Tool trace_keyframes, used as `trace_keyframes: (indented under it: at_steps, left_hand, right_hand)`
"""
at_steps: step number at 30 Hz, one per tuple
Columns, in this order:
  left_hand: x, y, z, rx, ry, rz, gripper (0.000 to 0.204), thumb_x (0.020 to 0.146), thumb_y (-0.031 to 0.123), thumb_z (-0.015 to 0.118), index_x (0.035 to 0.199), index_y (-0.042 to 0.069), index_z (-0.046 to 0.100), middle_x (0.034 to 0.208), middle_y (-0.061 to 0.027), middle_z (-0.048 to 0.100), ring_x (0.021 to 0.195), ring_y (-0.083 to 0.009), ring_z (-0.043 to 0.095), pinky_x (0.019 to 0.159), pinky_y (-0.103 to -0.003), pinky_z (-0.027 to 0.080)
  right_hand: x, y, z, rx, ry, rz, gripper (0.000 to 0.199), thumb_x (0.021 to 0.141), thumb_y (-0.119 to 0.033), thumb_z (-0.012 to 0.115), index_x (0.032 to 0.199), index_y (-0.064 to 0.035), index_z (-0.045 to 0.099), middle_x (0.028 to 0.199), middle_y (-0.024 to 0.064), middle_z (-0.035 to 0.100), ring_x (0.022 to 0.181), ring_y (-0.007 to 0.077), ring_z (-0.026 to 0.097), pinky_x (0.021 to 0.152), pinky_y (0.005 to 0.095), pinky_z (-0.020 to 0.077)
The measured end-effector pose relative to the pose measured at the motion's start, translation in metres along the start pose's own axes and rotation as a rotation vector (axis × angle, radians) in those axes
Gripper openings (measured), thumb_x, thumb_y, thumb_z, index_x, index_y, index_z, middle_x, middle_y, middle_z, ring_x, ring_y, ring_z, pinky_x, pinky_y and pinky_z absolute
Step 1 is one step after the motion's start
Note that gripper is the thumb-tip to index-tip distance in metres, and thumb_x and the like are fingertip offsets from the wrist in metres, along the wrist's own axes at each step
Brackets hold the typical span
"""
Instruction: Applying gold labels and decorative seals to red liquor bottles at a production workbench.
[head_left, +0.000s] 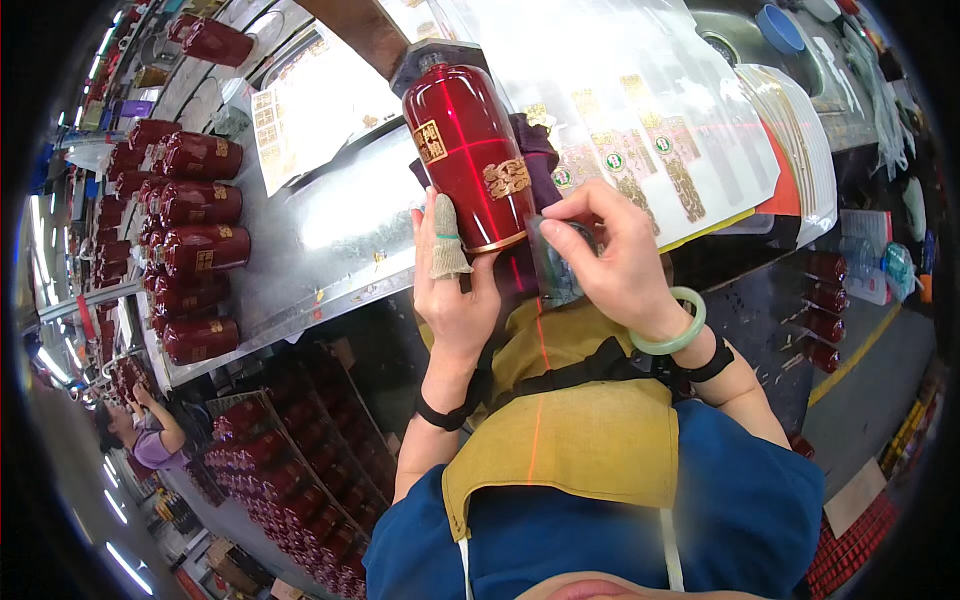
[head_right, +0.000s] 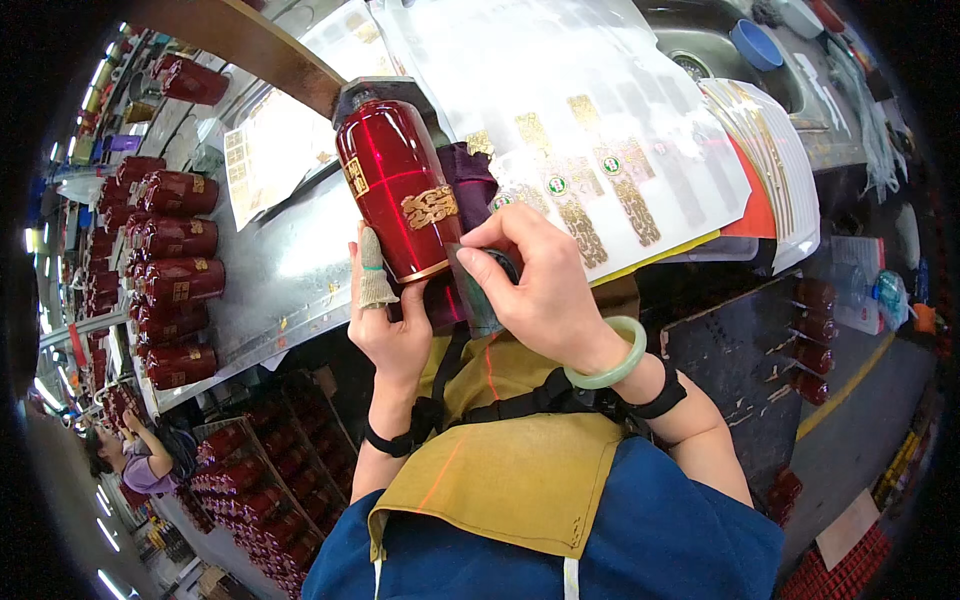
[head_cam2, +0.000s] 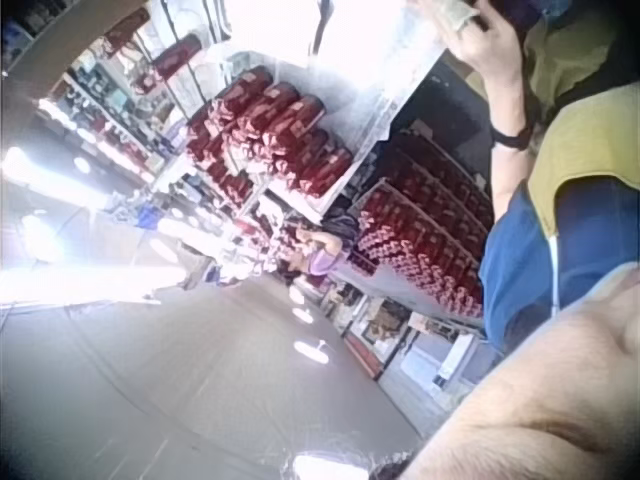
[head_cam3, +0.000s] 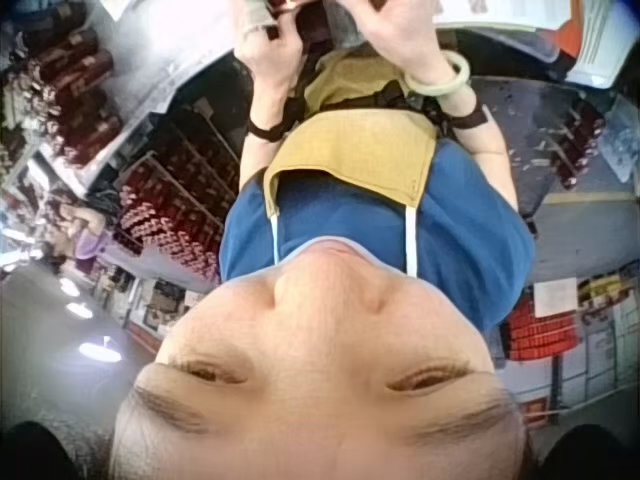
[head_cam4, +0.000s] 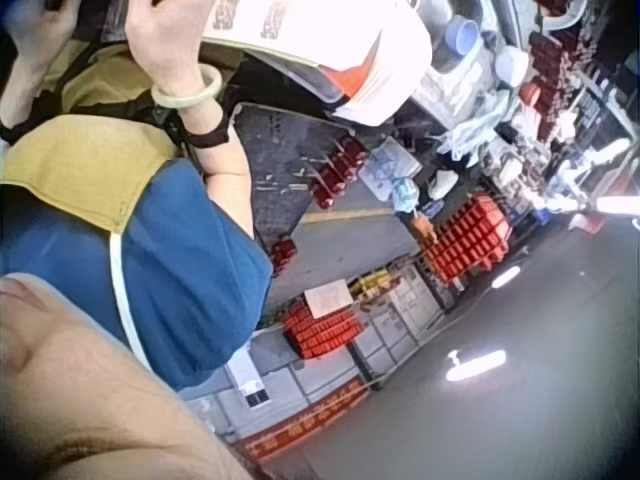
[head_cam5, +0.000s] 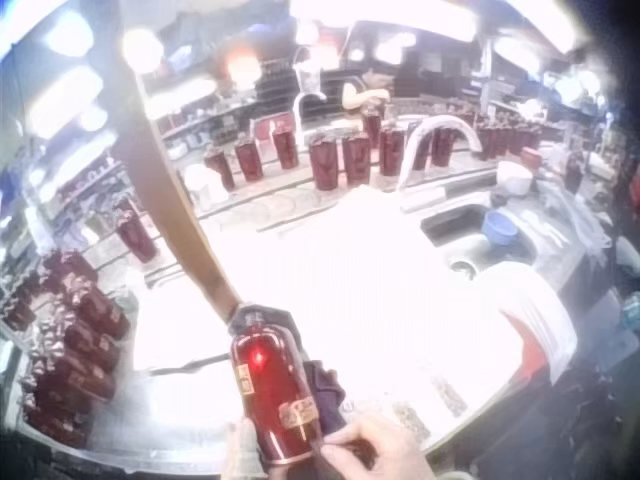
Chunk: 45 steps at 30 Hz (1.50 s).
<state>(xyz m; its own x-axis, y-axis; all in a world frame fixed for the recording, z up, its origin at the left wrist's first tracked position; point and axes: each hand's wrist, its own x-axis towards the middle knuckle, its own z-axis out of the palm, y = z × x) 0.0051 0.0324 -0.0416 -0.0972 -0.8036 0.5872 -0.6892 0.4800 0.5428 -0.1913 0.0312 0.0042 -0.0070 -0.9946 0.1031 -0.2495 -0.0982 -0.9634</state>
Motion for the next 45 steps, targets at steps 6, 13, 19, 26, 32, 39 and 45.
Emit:
trace_keyframes:
  at_steps: [6,13,19,26,32,39,45]
  left_hand:
    - [0.005,0.000,-0.017,-0.303,-0.143,-0.257,0.072,0.083,-0.003,0.078,0.149,-0.006,0.049,0.150,-0.0256,0.054,0.140,-0.0382,0.053,0.115,-0.042,0.043]
    - [0.079,-0.029,-0.017,-0.838,-0.087,-0.737,0.076,0.095,0.018,0.075,0.152,-0.013,0.035,0.152,-0.0263,0.047,0.143,-0.0303,0.046,0.113,-0.041,0.045]
    - [0.131,-0.033,0.001,-0.866,-0.404,-0.921,0.059,0.091,0.031,0.080,0.130,-0.007,0.058,0.120,-0.0155,0.070,0.103,-0.0196,0.070,0.090,-0.034,0.057]
    - [0.096,0.021,-0.026,-1.186,-0.600,-0.707,0.056,0.100,0.022,0.064,0.147,-0.002,0.045,0.139,-0.0167,0.060,0.126,-0.0274,0.062,0.109,-0.043,0.048]
    - [0.115,0.094,-0.008,-1.007,-0.743,-0.446,0.088,0.069,0.022,0.086,0.141,-0.006,0.045,0.127,-0.0157,0.062,0.114,-0.0243,0.065,0.101,-0.037,0.052]
    - [0.106,0.166,0.047,-0.926,-0.920,0.106,0.121,0.070,0.021,0.091,0.161,-0.008,0.017,0.166,-0.0265,0.028,0.155,-0.0356,0.027,0.127,-0.045,0.018]
    - [0.115,0.113,0.054,-0.647,-0.724,0.011,0.075,0.094,0.006,0.066,0.156,-0.012,0.028,0.162,-0.0256,0.037,0.152,-0.0348,0.035,0.126,-0.047,0.022]
  right_hand:
    - [0.016,0.020,-0.010,-0.076,0.058,0.038,0.011,0.091,-0.005,0.073,0.099,0.0032,0.069,0.090,0.0114,0.068,0.077,0.0191,0.064,0.071,0.0307,0.0508]
    - [0.043,0.009,-0.034,0.156,0.067,-0.095,0.011,0.098,-0.006,0.066,0.106,-0.0003,0.071,0.096,0.0059,0.067,0.087,0.0136,0.061,0.080,0.0282,0.0483]
    - [0.065,-0.021,-0.042,0.245,-0.098,-0.145,0.016,0.103,-0.013,0.059,0.107,-0.0004,0.069,0.101,0.0083,0.064,0.096,0.0161,0.062,0.086,0.0297,0.0489]
    - [0.089,-0.048,-0.055,0.176,-0.060,-0.259,0.031,0.087,-0.022,0.080,0.106,-0.0020,0.065,0.081,0.0095,0.064,0.075,0.0186,0.062,0.071,0.0341,0.0497]
    - [0.030,-0.076,-0.133,-0.146,-0.073,-0.416,0.022,0.086,-0.023,0.080,0.090,-0.0035,0.070,0.086,0.0132,0.067,0.079,0.0344,0.068,0.070,0.0424,0.0524]
    - [-0.114,-0.076,-0.235,-0.611,0.199,-0.125,0.018,0.092,-0.026,0.072,0.093,-0.0075,0.073,0.089,0.0124,0.063,0.083,0.0356,0.067,0.071,0.0449,0.0520]
    - [-0.224,0.045,-0.318,-0.827,0.567,0.465,0.019,0.096,-0.025,0.067,0.101,-0.0072,0.073,0.094,0.0151,0.063,0.094,0.0376,0.065,0.080,0.0468,0.0517]
